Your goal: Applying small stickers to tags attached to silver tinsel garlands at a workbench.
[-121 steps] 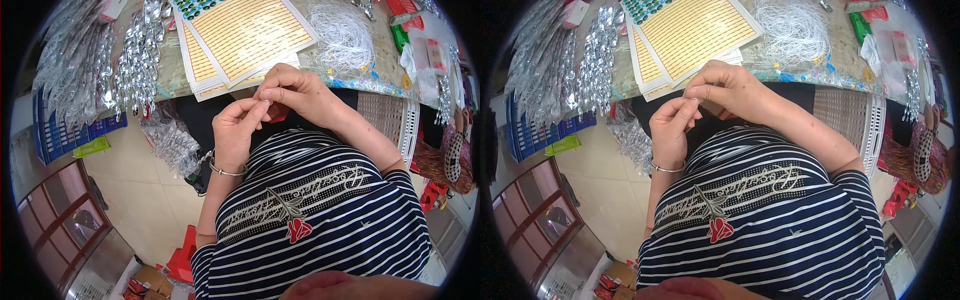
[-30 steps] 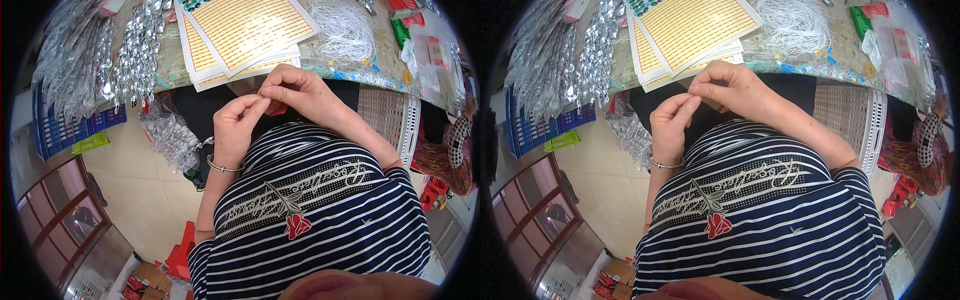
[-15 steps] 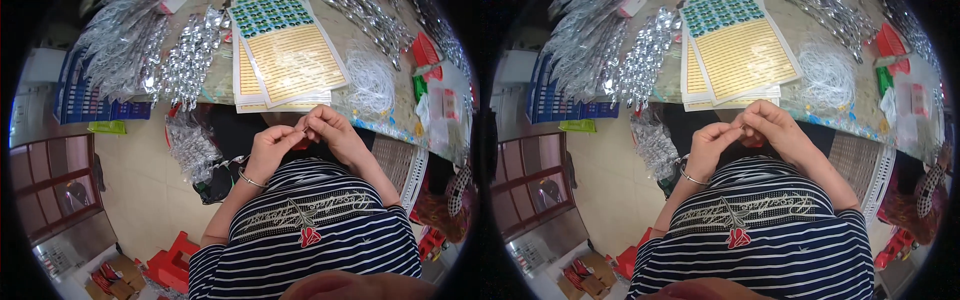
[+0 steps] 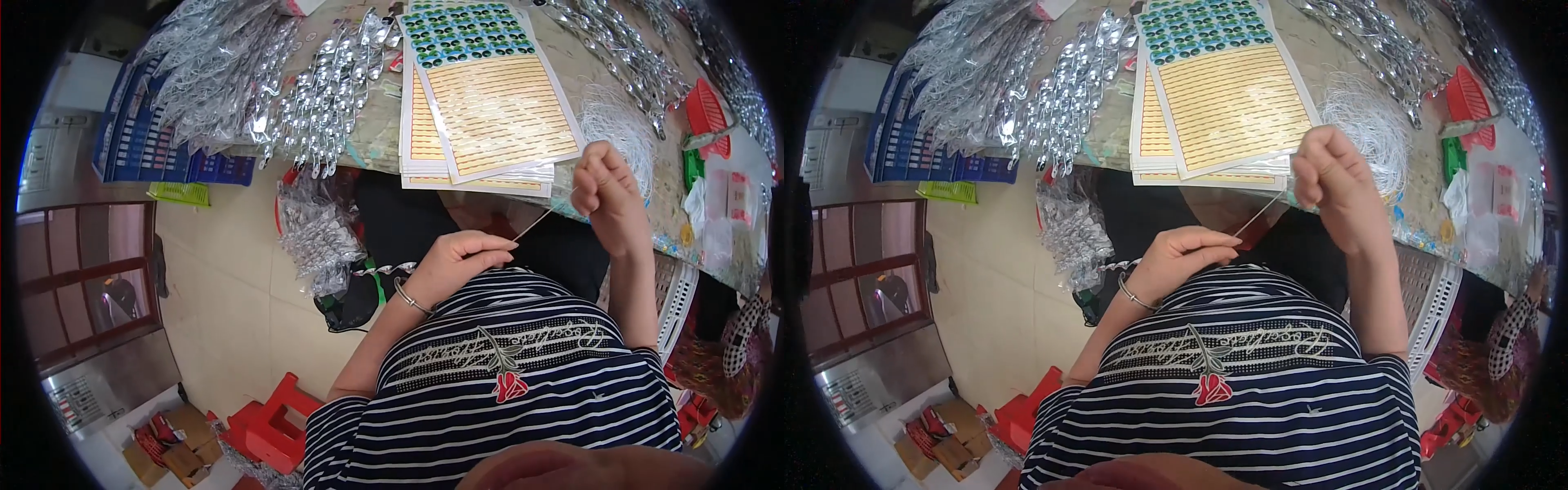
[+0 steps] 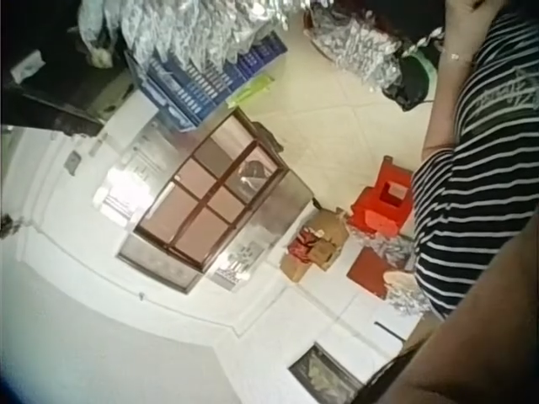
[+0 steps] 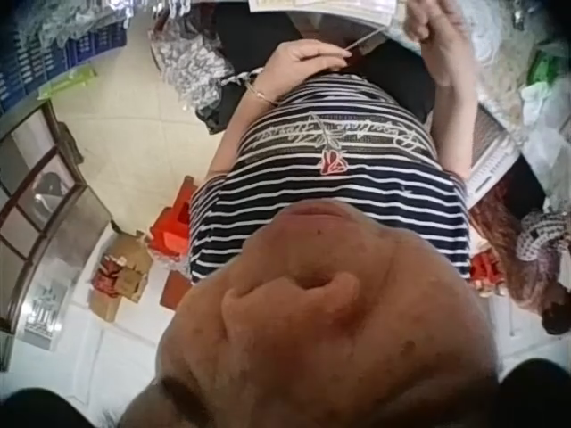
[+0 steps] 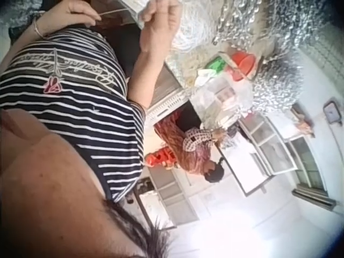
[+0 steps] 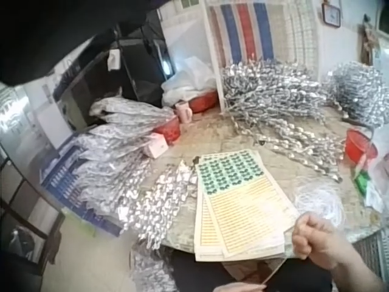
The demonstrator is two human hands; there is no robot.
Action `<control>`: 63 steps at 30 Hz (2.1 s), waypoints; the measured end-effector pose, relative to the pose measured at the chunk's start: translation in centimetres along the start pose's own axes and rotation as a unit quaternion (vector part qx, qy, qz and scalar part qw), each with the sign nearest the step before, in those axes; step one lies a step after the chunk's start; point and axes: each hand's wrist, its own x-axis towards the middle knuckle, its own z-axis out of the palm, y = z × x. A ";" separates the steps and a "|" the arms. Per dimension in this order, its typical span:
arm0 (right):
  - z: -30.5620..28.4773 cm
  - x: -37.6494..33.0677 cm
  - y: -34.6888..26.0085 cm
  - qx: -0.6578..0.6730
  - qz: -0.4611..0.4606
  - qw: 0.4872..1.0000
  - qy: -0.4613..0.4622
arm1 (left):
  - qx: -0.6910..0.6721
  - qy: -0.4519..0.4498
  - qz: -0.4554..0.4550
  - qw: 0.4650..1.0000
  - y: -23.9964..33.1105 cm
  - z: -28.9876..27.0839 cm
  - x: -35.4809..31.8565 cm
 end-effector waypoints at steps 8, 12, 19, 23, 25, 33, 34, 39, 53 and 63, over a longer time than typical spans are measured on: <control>-1.0 0.8 0.4 -0.044 0.023 0.997 0.062 | 0.170 0.055 -0.081 0.981 -3.9 -3.5 -4.3; -1.6 1.2 0.4 -0.081 0.057 0.993 0.064 | 0.124 0.139 -0.160 0.969 -3.4 -5.0 -6.6; -3.5 2.2 0.7 -0.112 0.063 0.991 0.034 | 0.359 0.329 0.002 0.873 0.1 -11.9 -1.1; -4.6 1.1 0.7 -0.121 0.072 0.989 0.042 | 0.515 0.327 0.058 0.790 2.4 -17.7 3.5; -5.9 0.5 0.8 -0.132 0.058 0.988 0.059 | 0.568 0.319 0.076 0.755 3.0 -19.9 5.7; -13.7 5.3 -0.8 -0.444 -0.105 0.874 0.168 | 0.674 0.304 0.092 0.667 2.4 -22.5 11.1; -15.4 7.1 -0.8 -0.537 -0.155 0.811 0.174 | 0.670 0.320 0.126 0.657 2.2 -22.2 10.9; -21.4 13.3 -0.5 -0.689 -0.265 0.616 0.275 | 0.618 0.341 0.146 0.693 2.2 -20.0 9.3; -20.5 12.7 -2.9 -0.677 -0.284 0.604 0.310 | 0.485 0.327 0.211 0.783 1.7 -7.0 4.5; 0.0 1.3 1.6 -0.372 -0.091 0.917 -0.111 | 0.210 0.272 0.389 0.855 6.1 -1.1 8.2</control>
